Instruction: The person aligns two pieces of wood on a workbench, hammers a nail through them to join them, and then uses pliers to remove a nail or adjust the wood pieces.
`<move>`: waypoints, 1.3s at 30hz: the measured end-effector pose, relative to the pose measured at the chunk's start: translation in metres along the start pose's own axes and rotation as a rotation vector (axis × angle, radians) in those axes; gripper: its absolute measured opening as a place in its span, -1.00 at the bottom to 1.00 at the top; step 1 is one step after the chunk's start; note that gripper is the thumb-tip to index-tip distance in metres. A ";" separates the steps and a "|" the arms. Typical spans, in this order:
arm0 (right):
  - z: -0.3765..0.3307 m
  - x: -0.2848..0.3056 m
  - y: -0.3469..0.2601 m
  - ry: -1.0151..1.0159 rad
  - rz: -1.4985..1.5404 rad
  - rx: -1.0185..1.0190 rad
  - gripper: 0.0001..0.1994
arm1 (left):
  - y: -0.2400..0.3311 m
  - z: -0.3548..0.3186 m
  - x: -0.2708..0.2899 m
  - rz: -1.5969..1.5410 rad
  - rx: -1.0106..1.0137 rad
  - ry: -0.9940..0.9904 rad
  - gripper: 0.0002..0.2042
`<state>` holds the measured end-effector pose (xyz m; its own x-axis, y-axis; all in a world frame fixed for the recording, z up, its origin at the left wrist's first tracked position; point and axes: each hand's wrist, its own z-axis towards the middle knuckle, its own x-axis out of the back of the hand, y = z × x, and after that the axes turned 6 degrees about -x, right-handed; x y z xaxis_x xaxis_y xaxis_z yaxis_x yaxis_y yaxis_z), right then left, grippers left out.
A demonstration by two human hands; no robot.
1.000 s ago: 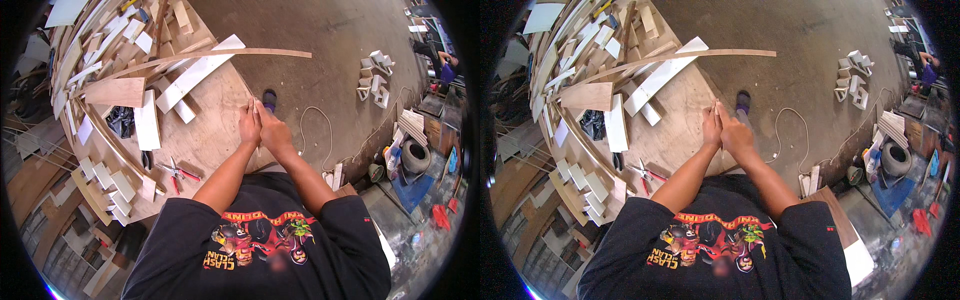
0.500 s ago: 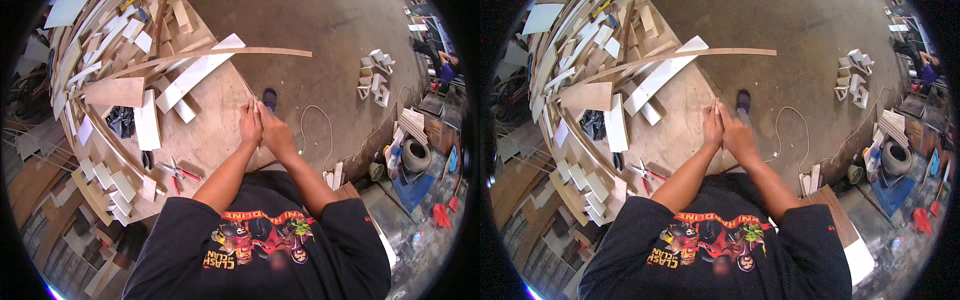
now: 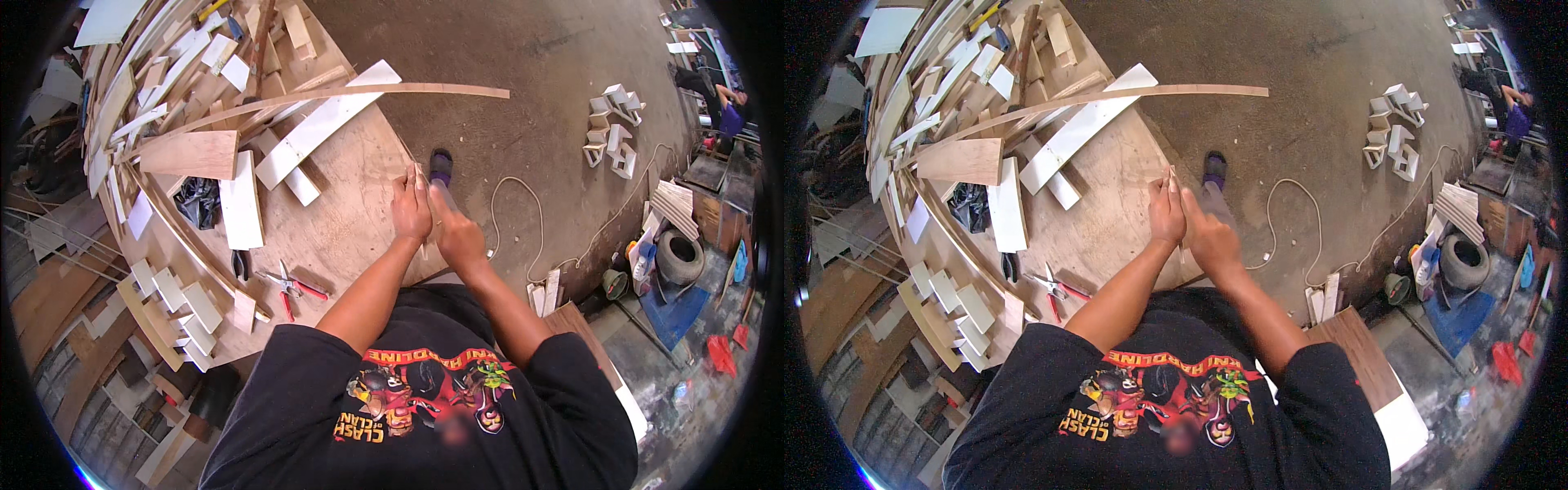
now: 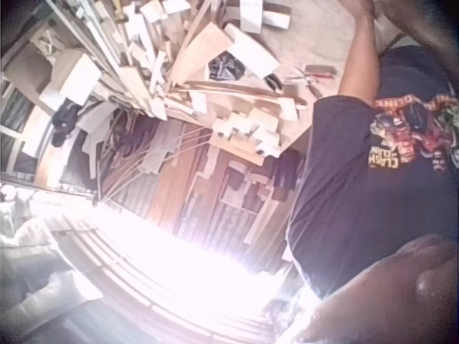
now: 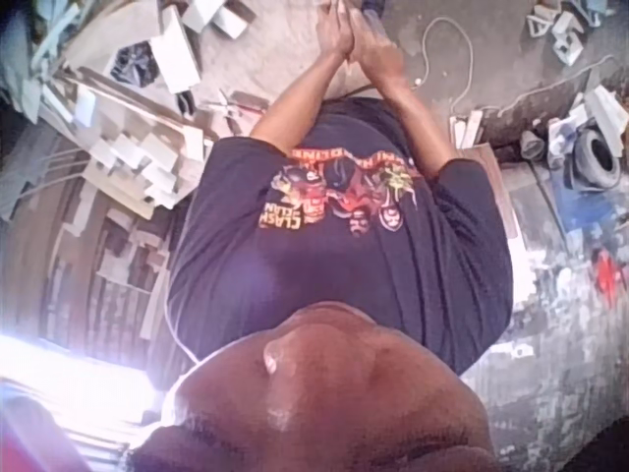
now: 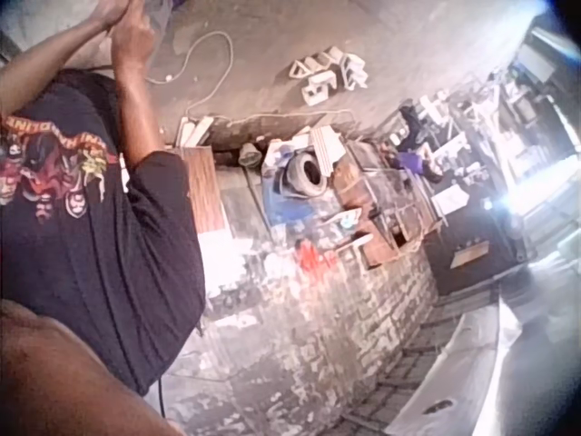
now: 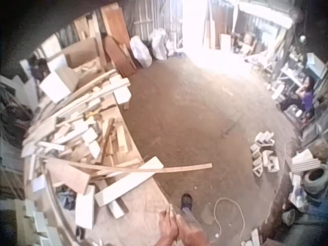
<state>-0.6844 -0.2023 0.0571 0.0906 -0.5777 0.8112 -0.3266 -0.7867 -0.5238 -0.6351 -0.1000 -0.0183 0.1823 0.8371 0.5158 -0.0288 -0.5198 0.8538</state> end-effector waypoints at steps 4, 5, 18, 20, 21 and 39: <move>0.010 -0.015 0.003 0.081 -0.014 0.060 -0.40 | -0.001 0.002 0.006 -0.009 0.049 -0.084 -0.49; 0.008 -0.015 0.003 0.100 -0.021 0.083 -0.39 | 0.002 -0.001 0.005 0.001 0.038 -0.067 -0.49; 0.002 0.007 -0.009 -0.072 -0.087 -0.060 -0.41 | 0.000 0.005 0.005 0.035 0.015 -0.064 -0.50; 0.002 0.007 -0.008 -0.032 -0.075 -0.036 -0.38 | 0.004 0.004 0.005 0.006 0.063 -0.089 -0.50; -0.009 0.008 -0.009 -0.058 -0.097 -0.045 -0.35 | 0.004 0.006 0.006 -0.023 0.103 -0.104 -0.50; 0.000 0.001 -0.012 0.018 -0.176 -0.004 -0.40 | -0.001 0.000 0.013 0.161 0.072 -0.142 -0.47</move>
<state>-0.6802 -0.1937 0.0639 0.1296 -0.4272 0.8948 -0.3109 -0.8744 -0.3725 -0.6326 -0.0890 -0.0121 0.3176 0.7127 0.6255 0.0005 -0.6598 0.7515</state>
